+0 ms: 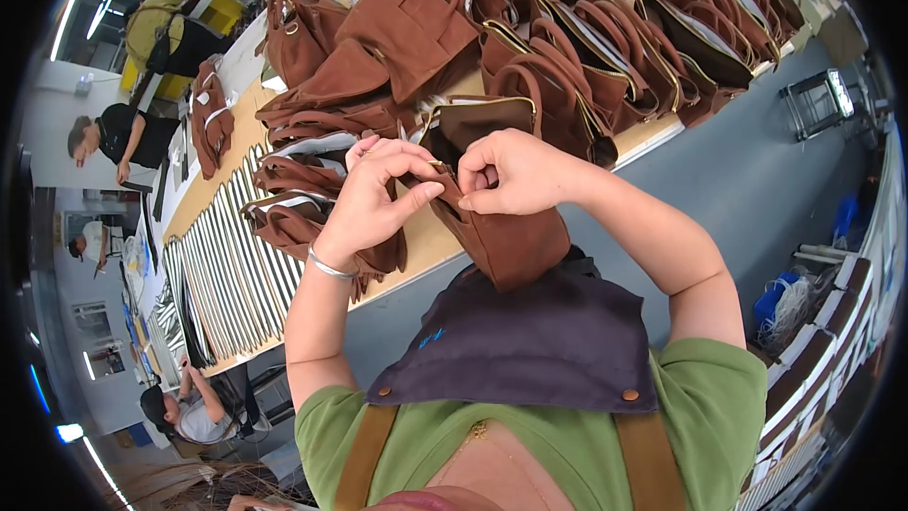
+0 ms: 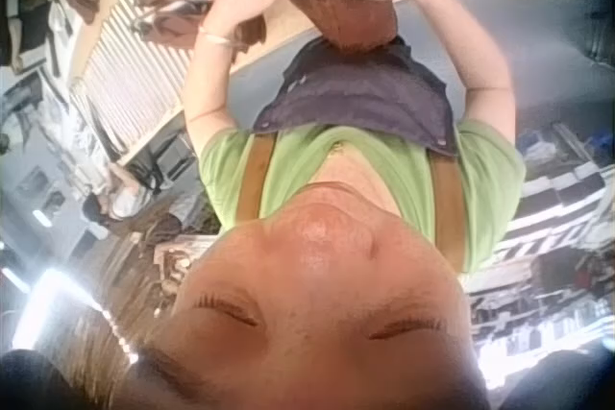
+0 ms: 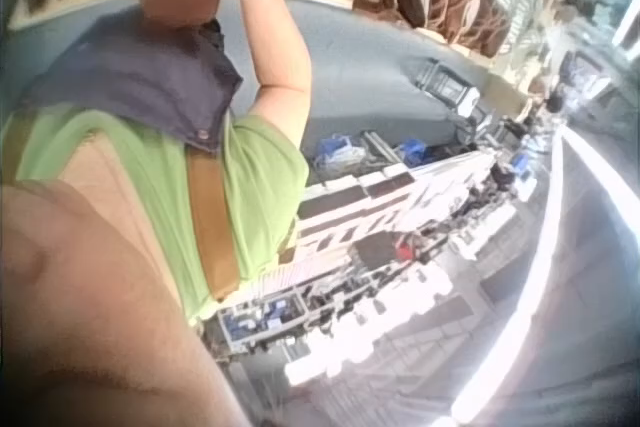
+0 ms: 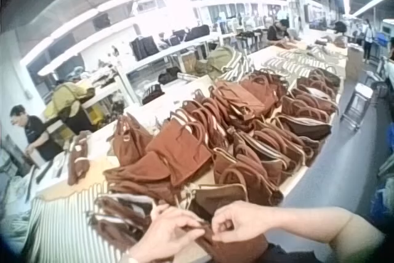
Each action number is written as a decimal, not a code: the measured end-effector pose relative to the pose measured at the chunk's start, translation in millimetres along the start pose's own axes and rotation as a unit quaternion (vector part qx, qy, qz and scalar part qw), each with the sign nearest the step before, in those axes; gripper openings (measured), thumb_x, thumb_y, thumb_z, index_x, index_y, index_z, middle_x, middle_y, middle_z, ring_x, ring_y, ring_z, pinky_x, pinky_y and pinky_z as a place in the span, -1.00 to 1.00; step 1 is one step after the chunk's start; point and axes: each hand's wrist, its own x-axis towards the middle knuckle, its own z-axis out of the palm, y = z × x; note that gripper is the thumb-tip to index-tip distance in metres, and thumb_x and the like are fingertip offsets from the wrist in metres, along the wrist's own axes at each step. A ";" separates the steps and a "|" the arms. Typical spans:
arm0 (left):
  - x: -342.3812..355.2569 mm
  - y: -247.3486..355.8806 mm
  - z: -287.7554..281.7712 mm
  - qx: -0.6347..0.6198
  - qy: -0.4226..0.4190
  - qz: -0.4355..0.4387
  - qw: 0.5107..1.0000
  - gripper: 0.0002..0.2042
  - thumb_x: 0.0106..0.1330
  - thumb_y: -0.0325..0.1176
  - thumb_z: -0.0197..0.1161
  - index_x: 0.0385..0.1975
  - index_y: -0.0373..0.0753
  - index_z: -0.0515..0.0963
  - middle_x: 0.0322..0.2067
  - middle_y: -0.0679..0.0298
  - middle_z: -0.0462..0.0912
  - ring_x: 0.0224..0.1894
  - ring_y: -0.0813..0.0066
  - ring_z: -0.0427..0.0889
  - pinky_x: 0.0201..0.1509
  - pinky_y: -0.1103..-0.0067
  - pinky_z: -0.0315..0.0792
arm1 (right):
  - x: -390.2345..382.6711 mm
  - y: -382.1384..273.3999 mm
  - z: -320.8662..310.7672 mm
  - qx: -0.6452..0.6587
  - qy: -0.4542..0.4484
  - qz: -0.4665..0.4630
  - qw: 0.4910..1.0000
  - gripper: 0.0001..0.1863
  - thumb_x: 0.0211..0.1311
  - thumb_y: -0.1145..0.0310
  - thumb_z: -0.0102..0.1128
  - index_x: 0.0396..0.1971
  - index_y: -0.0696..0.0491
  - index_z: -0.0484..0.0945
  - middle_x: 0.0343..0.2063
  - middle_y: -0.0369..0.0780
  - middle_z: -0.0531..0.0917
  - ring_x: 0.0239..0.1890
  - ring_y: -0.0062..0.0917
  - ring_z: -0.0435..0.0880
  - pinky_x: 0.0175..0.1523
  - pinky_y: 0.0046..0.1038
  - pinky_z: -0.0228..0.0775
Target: Inspecting leather bags for quality and preparing them for shipment.
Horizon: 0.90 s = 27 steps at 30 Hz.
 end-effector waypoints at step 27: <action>4.4 6.5 18.5 0.034 0.086 0.017 0.996 -0.90 0.10 -0.26 0.38 -0.50 -0.08 0.64 -0.20 0.38 0.51 -0.06 0.45 0.48 0.22 0.31 -0.01 | -3.2 8.5 -8.3 0.064 0.088 0.088 0.990 -0.86 0.13 0.46 0.27 -0.30 0.14 0.65 -0.49 -0.40 0.65 -0.54 -0.86 0.44 -0.43 -0.69 0.30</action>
